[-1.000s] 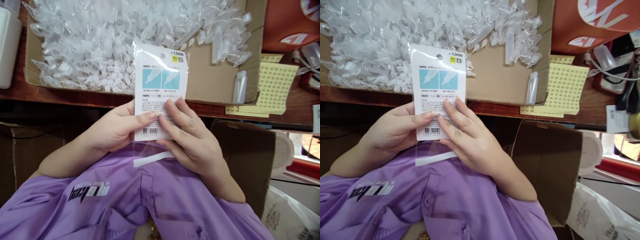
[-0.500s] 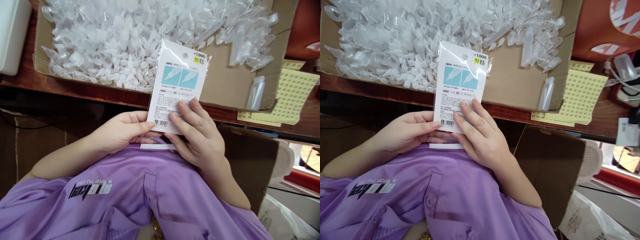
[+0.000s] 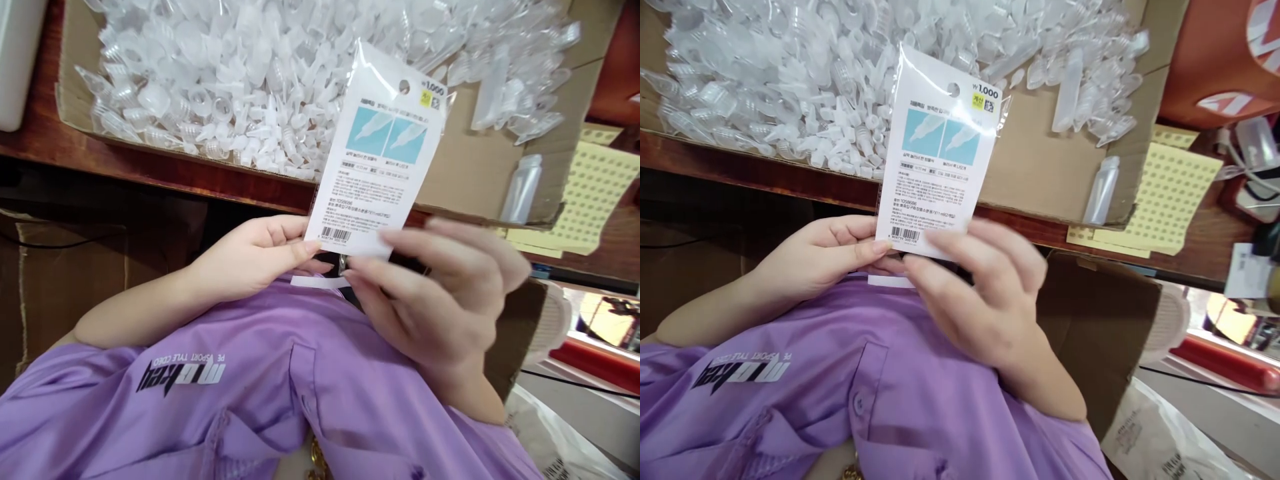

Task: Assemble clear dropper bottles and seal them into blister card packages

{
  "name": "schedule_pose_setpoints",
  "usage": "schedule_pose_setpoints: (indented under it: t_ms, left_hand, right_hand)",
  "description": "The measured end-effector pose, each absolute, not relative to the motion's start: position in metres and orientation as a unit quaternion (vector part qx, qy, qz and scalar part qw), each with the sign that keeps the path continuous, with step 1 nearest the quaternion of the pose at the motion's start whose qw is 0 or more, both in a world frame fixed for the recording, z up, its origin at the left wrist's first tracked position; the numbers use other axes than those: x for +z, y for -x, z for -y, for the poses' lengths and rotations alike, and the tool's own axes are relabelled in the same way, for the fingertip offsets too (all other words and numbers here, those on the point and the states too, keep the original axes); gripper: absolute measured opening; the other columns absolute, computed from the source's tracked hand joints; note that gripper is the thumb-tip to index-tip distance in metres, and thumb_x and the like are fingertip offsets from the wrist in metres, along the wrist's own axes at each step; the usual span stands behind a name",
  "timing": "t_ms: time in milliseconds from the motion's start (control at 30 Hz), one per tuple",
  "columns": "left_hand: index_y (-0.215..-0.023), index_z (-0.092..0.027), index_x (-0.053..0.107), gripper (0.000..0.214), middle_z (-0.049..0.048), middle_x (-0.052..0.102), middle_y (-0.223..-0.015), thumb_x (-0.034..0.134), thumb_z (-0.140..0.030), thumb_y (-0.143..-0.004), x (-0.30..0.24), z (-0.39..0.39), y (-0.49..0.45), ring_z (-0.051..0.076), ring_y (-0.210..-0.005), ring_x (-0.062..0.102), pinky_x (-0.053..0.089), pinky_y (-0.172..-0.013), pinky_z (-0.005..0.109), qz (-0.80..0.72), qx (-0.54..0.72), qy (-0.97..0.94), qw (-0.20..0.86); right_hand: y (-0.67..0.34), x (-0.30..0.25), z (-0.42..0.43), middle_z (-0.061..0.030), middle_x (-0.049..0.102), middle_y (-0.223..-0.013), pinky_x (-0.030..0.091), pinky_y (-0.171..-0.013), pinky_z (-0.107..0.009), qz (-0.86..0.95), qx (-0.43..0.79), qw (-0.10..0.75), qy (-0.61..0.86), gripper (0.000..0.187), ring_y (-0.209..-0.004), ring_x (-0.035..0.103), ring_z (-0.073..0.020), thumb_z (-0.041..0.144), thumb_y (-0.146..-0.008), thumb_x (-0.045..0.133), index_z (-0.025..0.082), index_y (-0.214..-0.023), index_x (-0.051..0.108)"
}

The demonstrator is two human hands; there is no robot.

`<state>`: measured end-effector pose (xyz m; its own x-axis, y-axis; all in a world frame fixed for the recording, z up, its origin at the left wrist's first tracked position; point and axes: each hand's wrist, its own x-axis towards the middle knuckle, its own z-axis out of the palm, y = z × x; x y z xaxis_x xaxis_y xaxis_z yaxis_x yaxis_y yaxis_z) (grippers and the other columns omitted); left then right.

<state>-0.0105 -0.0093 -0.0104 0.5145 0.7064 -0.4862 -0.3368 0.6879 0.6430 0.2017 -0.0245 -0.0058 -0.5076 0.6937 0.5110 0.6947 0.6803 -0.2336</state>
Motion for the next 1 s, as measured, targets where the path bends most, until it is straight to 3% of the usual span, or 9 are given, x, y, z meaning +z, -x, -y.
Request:
schedule_pose_setpoints:
  t_ms: [100, 233, 500, 633, 867, 1000]
  left_hand:
    - [-0.115, -0.022, 0.077, 0.025, 0.0061, 0.077, -0.116, 0.067, -0.024, -0.092, -0.011, 0.009, 0.008, 0.023, -0.107, 0.073, 0.053, -0.102, 0.036, -0.359, 0.311, -0.256, 0.842]
    - [-0.116, -0.022, 0.076, 0.025, 0.0049, 0.077, -0.118, 0.063, -0.022, -0.095, -0.01, 0.009, 0.006, 0.024, -0.117, 0.069, 0.052, -0.103, 0.034, -0.346, 0.307, -0.28, 0.841]
    - [-0.113, -0.022, 0.077, 0.026, 0.0051, 0.076, -0.117, 0.058, -0.02, -0.095, -0.007, 0.009, 0.003, 0.027, -0.125, 0.064, 0.048, -0.109, 0.04, -0.334, 0.31, -0.278, 0.845]
    - [-0.115, -0.022, 0.076, 0.028, 0.0044, 0.077, -0.114, 0.056, -0.019, -0.097, -0.006, 0.009, 0.0, 0.026, -0.123, 0.065, 0.049, -0.108, 0.04, -0.327, 0.307, -0.267, 0.853]
    - [-0.116, -0.019, 0.074, 0.032, 0.0027, 0.078, -0.111, 0.048, -0.011, -0.099, -0.005, 0.009, -0.004, 0.016, -0.106, 0.072, 0.051, -0.102, 0.029, -0.323, 0.289, -0.248, 0.866]
    - [-0.113, -0.018, 0.075, 0.031, 0.0022, 0.079, -0.106, 0.049, -0.01, -0.099, -0.006, 0.008, -0.004, 0.014, -0.096, 0.074, 0.054, -0.092, 0.025, -0.334, 0.293, -0.233, 0.865]
  right_hand:
    - [-0.189, 0.007, 0.028, 0.0001, 0.071, -0.091, 0.053, -0.08, -0.031, 0.9, 0.058, 0.236, 0.362, 0.011, -0.089, 0.062, -0.0166, 0.018, -0.088, 0.07, 0.025, -0.096, 0.071]
    - [-0.178, 0.009, 0.028, -0.001, 0.072, -0.087, 0.052, -0.079, -0.03, 0.911, 0.053, 0.172, 0.37, 0.012, -0.081, 0.06, -0.0159, 0.02, -0.095, 0.06, 0.023, -0.093, 0.071]
    - [-0.182, 0.007, 0.031, 0.0003, 0.074, -0.098, 0.053, -0.081, -0.029, 0.916, 0.019, 0.174, 0.361, 0.013, -0.085, 0.062, -0.0163, 0.019, -0.095, 0.06, 0.025, -0.101, 0.07]
    - [-0.185, 0.007, 0.031, -0.0009, 0.075, -0.092, 0.052, -0.08, -0.028, 0.917, 0.033, 0.18, 0.355, 0.016, -0.086, 0.064, -0.0157, 0.018, -0.098, 0.055, 0.022, -0.097, 0.07]
    - [-0.187, 0.005, 0.031, -0.0019, 0.072, -0.088, 0.052, -0.082, -0.027, 0.913, 0.082, 0.159, 0.366, 0.017, -0.086, 0.063, -0.0146, 0.019, -0.099, 0.054, 0.019, -0.092, 0.069]
    - [-0.191, 0.0, 0.031, -0.0026, 0.073, -0.092, 0.052, -0.085, -0.027, 0.914, 0.102, 0.188, 0.344, 0.016, -0.09, 0.065, -0.0145, 0.015, -0.097, 0.055, 0.018, -0.094, 0.07]
